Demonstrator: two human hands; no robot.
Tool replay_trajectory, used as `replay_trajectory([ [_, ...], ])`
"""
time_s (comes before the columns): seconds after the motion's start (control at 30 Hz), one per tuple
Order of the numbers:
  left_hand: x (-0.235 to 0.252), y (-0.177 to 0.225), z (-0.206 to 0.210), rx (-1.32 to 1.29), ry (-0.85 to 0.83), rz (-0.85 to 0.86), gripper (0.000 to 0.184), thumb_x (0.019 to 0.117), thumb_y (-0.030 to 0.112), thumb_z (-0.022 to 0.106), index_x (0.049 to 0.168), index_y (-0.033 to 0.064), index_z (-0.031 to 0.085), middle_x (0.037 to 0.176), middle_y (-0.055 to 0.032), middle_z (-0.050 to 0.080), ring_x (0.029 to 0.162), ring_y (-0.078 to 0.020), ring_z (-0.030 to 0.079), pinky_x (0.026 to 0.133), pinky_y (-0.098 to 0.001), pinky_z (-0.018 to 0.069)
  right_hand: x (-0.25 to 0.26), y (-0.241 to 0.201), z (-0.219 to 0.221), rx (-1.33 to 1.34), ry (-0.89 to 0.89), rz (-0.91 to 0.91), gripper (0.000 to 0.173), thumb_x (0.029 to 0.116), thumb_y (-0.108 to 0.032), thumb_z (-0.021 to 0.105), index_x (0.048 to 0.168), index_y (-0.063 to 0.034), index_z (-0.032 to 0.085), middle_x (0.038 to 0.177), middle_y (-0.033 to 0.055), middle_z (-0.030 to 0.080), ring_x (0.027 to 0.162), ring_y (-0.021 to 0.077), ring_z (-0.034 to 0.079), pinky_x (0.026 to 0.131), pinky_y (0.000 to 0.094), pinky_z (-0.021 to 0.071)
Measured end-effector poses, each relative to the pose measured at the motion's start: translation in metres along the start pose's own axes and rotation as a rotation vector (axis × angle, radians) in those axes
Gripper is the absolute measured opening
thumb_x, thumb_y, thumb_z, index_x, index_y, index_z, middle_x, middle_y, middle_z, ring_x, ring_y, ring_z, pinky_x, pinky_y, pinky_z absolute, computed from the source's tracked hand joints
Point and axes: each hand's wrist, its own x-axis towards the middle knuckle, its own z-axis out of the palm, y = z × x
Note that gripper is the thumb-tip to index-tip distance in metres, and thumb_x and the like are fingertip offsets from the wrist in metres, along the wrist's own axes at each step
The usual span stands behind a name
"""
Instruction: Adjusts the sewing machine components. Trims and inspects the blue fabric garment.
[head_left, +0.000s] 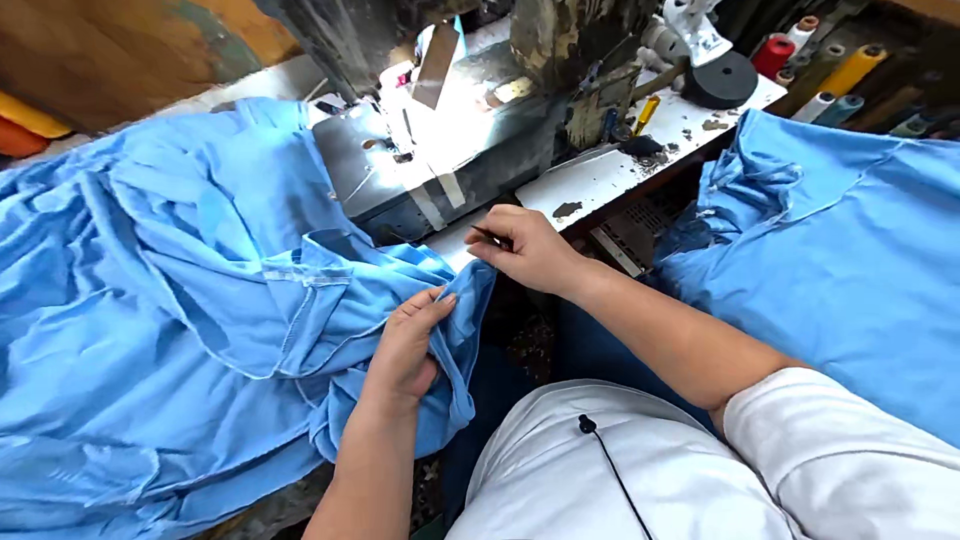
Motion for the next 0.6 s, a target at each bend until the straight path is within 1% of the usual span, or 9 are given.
replay_trajectory([
  [0.03, 0.001, -0.001, 0.000, -0.002, 0.014, -0.002, 0.020, 0.1043, 0.006, 0.051, 0.104, 0.0026, 0.071, 0.087, -0.0069, 0.074, 0.079, -0.0113, 0.071, 0.074, -0.0295, 0.0611, -0.007, 0.001, 0.000, -0.007, 0.021, -0.067, 0.013, 0.0959, -0.011, 0.069, 0.100, -0.0009, 0.076, 0.090, 0.0094, 0.067, 0.081, 0.0156, 0.064, 0.073, 0.0311, 0.0555],
  [0.1, 0.000, -0.002, 0.000, -0.011, 0.025, -0.006, 0.022, 0.1047, 0.006, 0.050, 0.104, 0.0026, 0.072, 0.089, -0.0065, 0.074, 0.080, -0.0109, 0.071, 0.074, -0.0287, 0.0608, -0.020, 0.004, -0.002, -0.006, -0.015, -0.169, 0.010, 0.0915, -0.006, 0.072, 0.099, -0.0023, 0.078, 0.091, 0.0087, 0.067, 0.081, 0.0139, 0.064, 0.072, 0.0282, 0.0562],
  [0.2, -0.001, -0.004, 0.000, -0.023, 0.023, 0.003, 0.025, 0.1036, 0.007, 0.048, 0.100, 0.0041, 0.073, 0.087, -0.0052, 0.074, 0.078, -0.0091, 0.071, 0.072, -0.0269, 0.0605, -0.030, 0.007, -0.001, -0.034, -0.065, -0.255, 0.018, 0.0865, -0.001, 0.073, 0.104, -0.0040, 0.079, 0.093, 0.0098, 0.065, 0.079, 0.0149, 0.063, 0.067, 0.0286, 0.0553],
  [0.3, -0.004, -0.003, 0.002, -0.032, 0.023, 0.007, 0.026, 0.1020, 0.005, 0.048, 0.095, 0.0054, 0.073, 0.085, -0.0041, 0.074, 0.075, -0.0076, 0.070, 0.070, -0.0254, 0.0603, -0.031, 0.007, 0.002, -0.087, -0.094, -0.304, 0.026, 0.0839, 0.002, 0.075, 0.108, -0.0061, 0.079, 0.096, 0.0112, 0.065, 0.076, 0.0159, 0.064, 0.063, 0.0300, 0.0559],
  [0.33, -0.005, -0.003, 0.002, -0.033, 0.017, 0.001, 0.026, 0.1012, 0.005, 0.048, 0.093, 0.0064, 0.073, 0.084, -0.0037, 0.074, 0.074, -0.0074, 0.070, 0.069, -0.0252, 0.0600, -0.031, 0.008, 0.004, -0.100, -0.102, -0.316, 0.027, 0.0830, 0.003, 0.075, 0.108, -0.0063, 0.079, 0.096, 0.0114, 0.066, 0.076, 0.0167, 0.064, 0.063, 0.0311, 0.0562],
  [0.43, -0.011, -0.004, 0.004, -0.056, -0.018, -0.018, 0.026, 0.1000, 0.006, 0.050, 0.089, 0.0076, 0.073, 0.079, -0.0034, 0.072, 0.070, -0.0073, 0.069, 0.065, -0.0244, 0.0594, -0.030, 0.011, 0.009, -0.094, -0.097, -0.394, 0.019, 0.0849, 0.004, 0.071, 0.100, -0.0046, 0.079, 0.093, 0.0112, 0.068, 0.078, 0.0180, 0.067, 0.064, 0.0327, 0.0571],
  [0.47, -0.012, -0.004, 0.004, -0.057, -0.039, -0.026, 0.026, 0.1003, 0.008, 0.051, 0.088, 0.0085, 0.073, 0.078, -0.0028, 0.072, 0.070, -0.0068, 0.069, 0.065, -0.0236, 0.0594, -0.030, 0.011, 0.010, -0.100, -0.088, -0.433, 0.017, 0.0867, 0.004, 0.069, 0.098, -0.0039, 0.079, 0.092, 0.0108, 0.069, 0.078, 0.0177, 0.068, 0.064, 0.0323, 0.0571],
  [0.53, -0.012, -0.003, 0.004, -0.037, -0.060, -0.038, 0.026, 0.1012, 0.011, 0.053, 0.085, 0.0096, 0.074, 0.078, -0.0023, 0.073, 0.071, -0.0061, 0.069, 0.067, -0.0229, 0.0595, -0.030, 0.011, 0.012, -0.141, -0.074, -0.508, 0.016, 0.0906, 0.003, 0.066, 0.098, -0.0033, 0.078, 0.094, 0.0105, 0.072, 0.082, 0.0184, 0.070, 0.066, 0.0323, 0.0581],
  [0.6, -0.013, -0.002, 0.010, -0.002, -0.002, -0.039, 0.028, 0.1021, 0.006, 0.054, 0.081, 0.0077, 0.072, 0.074, -0.0017, 0.071, 0.066, -0.0046, 0.067, 0.064, -0.0206, 0.0577, -0.033, 0.009, 0.012, -0.200, -0.046, -0.548, 0.014, 0.0923, 0.002, 0.065, 0.097, -0.0022, 0.077, 0.093, 0.0112, 0.072, 0.081, 0.0193, 0.070, 0.065, 0.0316, 0.0575],
])
